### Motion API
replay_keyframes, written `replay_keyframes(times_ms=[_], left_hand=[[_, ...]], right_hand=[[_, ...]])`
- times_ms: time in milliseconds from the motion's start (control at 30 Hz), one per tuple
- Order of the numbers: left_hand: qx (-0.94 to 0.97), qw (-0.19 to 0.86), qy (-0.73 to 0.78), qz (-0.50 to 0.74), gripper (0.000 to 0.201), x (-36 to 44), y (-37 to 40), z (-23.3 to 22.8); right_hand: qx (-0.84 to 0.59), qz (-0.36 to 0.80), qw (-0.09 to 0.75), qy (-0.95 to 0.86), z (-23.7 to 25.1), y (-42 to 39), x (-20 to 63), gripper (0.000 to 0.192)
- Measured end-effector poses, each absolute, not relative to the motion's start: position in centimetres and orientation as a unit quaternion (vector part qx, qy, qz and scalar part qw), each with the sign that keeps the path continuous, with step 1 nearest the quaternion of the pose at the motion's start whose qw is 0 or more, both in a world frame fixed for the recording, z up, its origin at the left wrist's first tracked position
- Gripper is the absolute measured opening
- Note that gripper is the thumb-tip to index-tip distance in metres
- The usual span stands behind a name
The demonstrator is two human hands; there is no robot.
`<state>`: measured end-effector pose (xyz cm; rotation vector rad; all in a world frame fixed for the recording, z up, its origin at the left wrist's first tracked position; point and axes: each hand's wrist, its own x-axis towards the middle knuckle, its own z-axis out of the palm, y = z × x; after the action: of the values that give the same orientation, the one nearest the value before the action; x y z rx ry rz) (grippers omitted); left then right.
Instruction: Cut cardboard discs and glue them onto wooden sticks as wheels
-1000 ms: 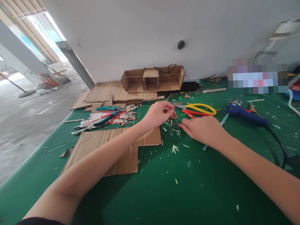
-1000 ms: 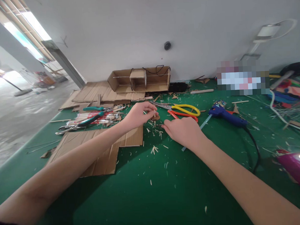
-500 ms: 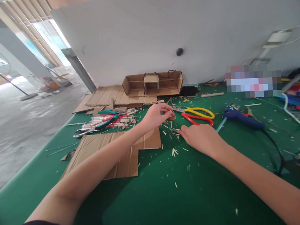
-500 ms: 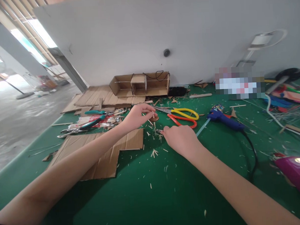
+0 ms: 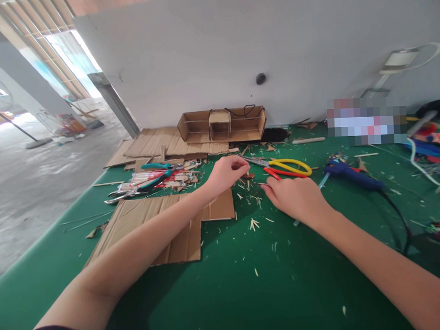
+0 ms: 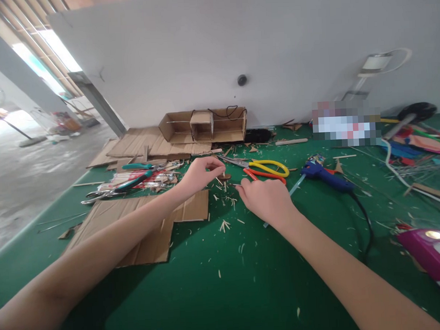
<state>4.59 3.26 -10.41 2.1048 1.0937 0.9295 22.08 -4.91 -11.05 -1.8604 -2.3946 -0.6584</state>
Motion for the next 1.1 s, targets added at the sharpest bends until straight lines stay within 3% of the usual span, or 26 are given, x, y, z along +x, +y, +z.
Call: replay_keyframes(times_ms=[400, 700, 1100], left_hand=[[0.789, 0.301, 0.413, 0.341, 0.015, 4.74, 3.22, -10.29], [0.789, 0.308, 0.404, 0.346, 0.012, 4.88, 3.05, -10.26], [0.795, 0.292, 0.407, 0.343, 0.012, 5.17, 2.71, -9.94]], right_hand=[[-0.58, -0.202, -0.007, -0.789, -11.61, -5.13, 21.43, 0.042], [-0.574, -0.264, 0.029, -0.775, -11.85, -4.83, 21.76, 0.044], [-0.587, -0.209, -0.016, -0.782, -11.47, -5.41, 21.36, 0.042]])
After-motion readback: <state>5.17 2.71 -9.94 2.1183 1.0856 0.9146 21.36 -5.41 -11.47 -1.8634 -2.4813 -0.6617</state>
